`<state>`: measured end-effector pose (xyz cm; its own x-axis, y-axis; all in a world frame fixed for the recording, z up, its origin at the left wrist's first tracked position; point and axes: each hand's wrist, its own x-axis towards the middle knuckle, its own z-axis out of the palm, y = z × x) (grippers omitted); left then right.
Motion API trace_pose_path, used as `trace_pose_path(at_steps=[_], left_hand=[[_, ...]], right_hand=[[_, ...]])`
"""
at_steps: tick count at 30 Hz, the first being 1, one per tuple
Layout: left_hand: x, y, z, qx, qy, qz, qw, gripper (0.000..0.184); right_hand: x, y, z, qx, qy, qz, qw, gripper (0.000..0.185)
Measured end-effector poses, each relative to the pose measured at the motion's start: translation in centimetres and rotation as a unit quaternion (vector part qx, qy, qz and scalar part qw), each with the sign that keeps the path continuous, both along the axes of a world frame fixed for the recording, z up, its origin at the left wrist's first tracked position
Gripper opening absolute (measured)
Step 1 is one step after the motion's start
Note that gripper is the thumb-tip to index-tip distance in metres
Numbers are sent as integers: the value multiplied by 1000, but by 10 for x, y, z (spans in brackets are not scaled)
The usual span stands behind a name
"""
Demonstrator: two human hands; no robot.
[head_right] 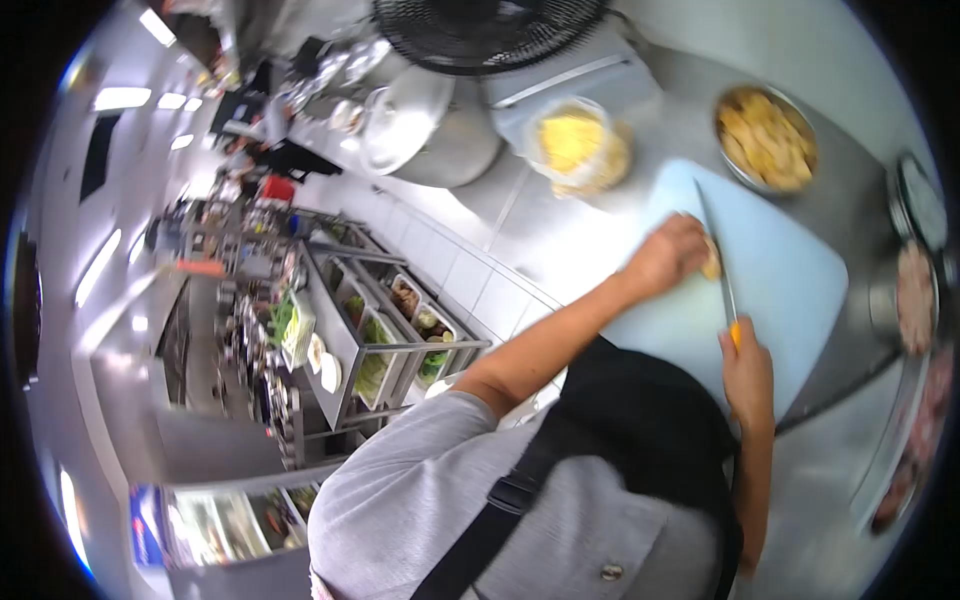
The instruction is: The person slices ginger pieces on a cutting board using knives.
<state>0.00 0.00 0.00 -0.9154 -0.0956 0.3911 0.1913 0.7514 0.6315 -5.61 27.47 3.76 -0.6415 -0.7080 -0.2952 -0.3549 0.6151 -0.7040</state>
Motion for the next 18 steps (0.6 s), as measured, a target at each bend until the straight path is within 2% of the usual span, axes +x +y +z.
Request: trace_pose_path(at_steps=[2,3,4,7,14,18], left_hand=[[-16,49,-5,76,22,23,997,25],[29,-40,39,5,-1,30,1000,25],[38,-39,42,14,-12,39,999,25],[29,-5,38,59,33,37,997,24],[43,-5,32,38,21,57,997,38],[58,-3,30,44,24,77,996,33]], right_hand=[[-26,38,2,42,-2,1,999,35],[17,-50,0,-30,-31,-1,999,34],[25,-54,2,-36,-41,0,998,35],[12,-25,10,4,18,12,1000,36],[14,-26,18,23,20,9,999,39],[15,-25,12,18,28,9,999,40]])
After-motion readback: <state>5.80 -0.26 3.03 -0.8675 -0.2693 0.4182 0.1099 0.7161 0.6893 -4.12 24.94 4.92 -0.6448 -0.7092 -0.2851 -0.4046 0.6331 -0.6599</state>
